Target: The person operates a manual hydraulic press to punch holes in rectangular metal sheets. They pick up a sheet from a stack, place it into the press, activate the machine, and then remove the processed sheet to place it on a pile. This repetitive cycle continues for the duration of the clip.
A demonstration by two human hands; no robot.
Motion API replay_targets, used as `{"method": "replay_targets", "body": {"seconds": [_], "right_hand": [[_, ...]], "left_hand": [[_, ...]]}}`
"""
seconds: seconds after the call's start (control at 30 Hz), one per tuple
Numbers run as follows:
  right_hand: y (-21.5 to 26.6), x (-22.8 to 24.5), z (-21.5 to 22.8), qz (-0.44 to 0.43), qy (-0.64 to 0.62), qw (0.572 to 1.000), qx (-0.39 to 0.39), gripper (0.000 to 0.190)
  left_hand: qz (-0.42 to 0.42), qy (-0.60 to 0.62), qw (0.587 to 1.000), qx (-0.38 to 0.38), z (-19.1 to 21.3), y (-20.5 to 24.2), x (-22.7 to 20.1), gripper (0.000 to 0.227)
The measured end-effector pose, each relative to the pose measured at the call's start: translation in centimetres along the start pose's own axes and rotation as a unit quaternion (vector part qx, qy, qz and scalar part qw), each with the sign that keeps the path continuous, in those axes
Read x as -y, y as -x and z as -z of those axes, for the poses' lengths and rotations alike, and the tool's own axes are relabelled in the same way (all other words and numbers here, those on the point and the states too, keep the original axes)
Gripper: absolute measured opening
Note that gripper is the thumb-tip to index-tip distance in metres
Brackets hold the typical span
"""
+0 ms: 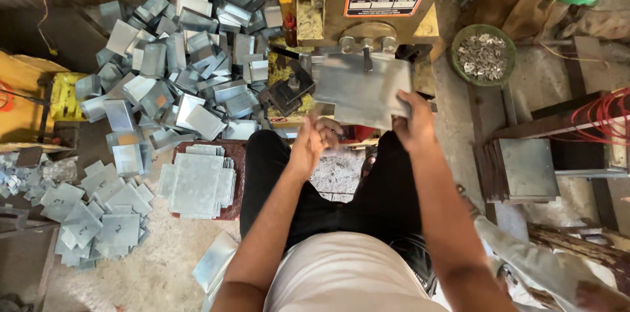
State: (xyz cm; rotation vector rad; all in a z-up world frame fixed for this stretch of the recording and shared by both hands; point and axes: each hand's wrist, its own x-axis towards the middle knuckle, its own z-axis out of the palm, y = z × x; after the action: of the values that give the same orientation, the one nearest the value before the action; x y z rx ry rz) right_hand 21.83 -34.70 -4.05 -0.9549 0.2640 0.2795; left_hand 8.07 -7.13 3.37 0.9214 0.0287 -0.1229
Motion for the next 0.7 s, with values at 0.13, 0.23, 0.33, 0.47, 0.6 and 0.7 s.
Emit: {"method": "replay_targets", "body": {"seconds": [0.13, 0.23, 0.33, 0.47, 0.6, 0.7], "right_hand": [[9.3, -1.7, -4.0, 0.118, -0.06, 0.99, 0.042, 0.049], [17.3, 0.0, -7.8, -0.146, 0.05, 0.958, 0.242, 0.058], [19.8, 3.2, -9.2, -0.148, 0.165, 0.833, 0.508, 0.04], [19.4, 4.9, -7.0, 0.105, 0.228, 0.938, 0.24, 0.034], [12.8, 5.7, -4.4, 0.359, 0.535, 0.763, -0.054, 0.049], [9.7, 4.1, -3.9, 0.041, 0.288, 0.954, -0.076, 0.052]], "left_hand": [[0.047, 0.001, 0.997, 0.062, -0.8, 1.5, 1.0, 0.086], [0.1, 0.081, 0.99, 0.061, -1.4, 1.5, 2.9, 0.084], [0.099, 0.031, 0.994, -0.027, -1.2, 0.5, 4.3, 0.081], [0.122, -0.105, 0.98, -0.113, 0.9, -1.8, 3.9, 0.064], [0.215, -0.058, 0.956, -0.19, 1.3, -3.0, 0.6, 0.05], [0.075, 0.039, 0.973, -0.217, 1.1, -3.2, 1.0, 0.036]]}}
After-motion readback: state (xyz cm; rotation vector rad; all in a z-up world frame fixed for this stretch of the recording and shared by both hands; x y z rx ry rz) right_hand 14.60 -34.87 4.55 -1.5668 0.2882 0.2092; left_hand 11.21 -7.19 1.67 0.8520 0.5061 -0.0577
